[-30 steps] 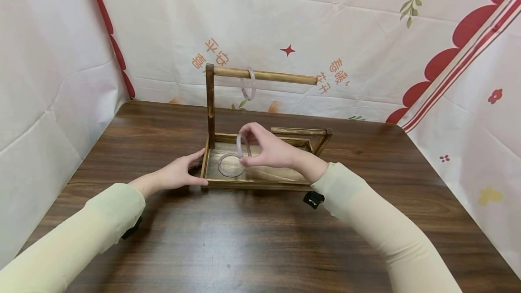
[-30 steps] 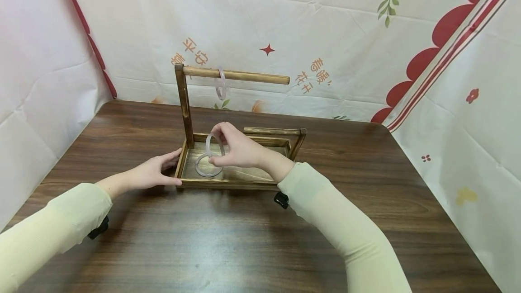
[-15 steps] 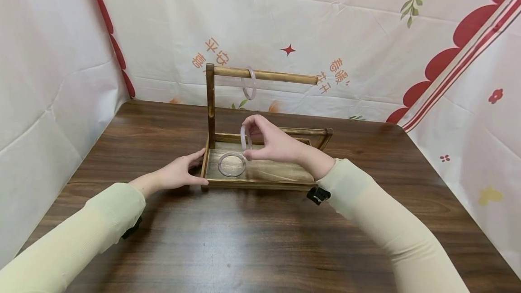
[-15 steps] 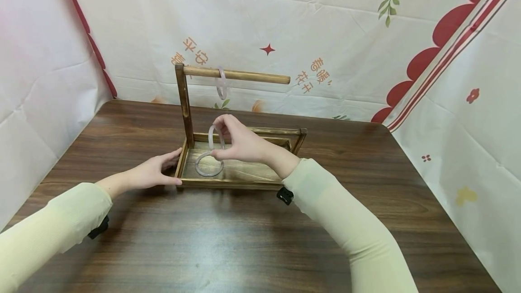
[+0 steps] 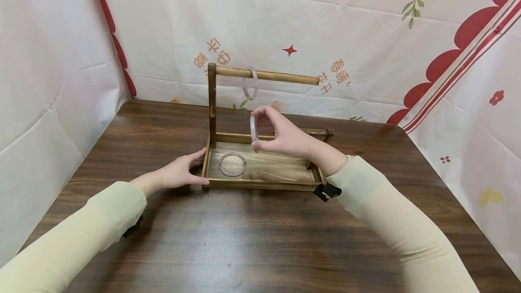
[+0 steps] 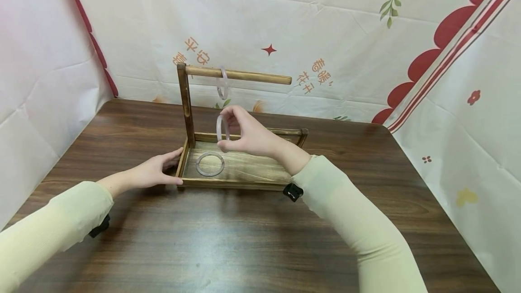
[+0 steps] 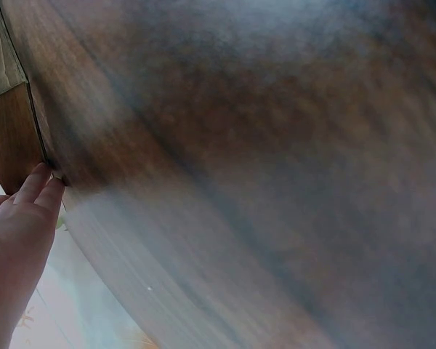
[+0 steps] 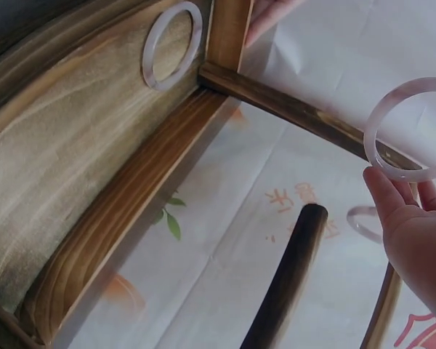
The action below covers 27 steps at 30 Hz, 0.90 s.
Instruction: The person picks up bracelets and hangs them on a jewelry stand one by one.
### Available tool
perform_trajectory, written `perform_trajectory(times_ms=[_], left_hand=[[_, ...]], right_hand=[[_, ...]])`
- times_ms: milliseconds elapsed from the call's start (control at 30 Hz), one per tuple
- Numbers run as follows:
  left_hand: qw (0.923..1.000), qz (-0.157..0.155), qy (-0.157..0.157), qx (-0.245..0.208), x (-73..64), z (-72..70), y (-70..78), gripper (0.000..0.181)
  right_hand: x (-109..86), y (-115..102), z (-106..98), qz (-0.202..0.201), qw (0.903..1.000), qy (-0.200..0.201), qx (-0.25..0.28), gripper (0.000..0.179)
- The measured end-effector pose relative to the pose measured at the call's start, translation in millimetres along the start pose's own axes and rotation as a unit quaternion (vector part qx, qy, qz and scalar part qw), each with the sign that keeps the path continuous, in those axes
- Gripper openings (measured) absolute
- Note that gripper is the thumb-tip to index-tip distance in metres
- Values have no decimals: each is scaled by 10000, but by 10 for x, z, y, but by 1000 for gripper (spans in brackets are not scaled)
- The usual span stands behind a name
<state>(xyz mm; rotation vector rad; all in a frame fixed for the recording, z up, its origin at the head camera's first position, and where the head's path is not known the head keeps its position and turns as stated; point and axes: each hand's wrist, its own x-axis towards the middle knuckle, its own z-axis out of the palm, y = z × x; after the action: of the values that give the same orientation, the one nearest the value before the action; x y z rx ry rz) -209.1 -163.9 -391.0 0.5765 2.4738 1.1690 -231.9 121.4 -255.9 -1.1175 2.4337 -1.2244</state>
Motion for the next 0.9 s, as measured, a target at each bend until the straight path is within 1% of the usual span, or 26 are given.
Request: perform_trajectory(times_ms=[167,367,567,900], left_hand=[[10000,-27,-10,51,-1,0,-2,100],[10000,-39,-5,38,-3,-5,8,100],[10000,-42,15,40,-8,-5,14,100],[10000,-37,5,73,-10,3,19,100]], right_hand=[[-27,-8,-90,142,9996,126,231,56],[-66,-22,-191,294,9993,225,59,60],[-88,-29,-258,188,9992,354,87,60],[-146,47,-383,260,9977,601,199,57]])
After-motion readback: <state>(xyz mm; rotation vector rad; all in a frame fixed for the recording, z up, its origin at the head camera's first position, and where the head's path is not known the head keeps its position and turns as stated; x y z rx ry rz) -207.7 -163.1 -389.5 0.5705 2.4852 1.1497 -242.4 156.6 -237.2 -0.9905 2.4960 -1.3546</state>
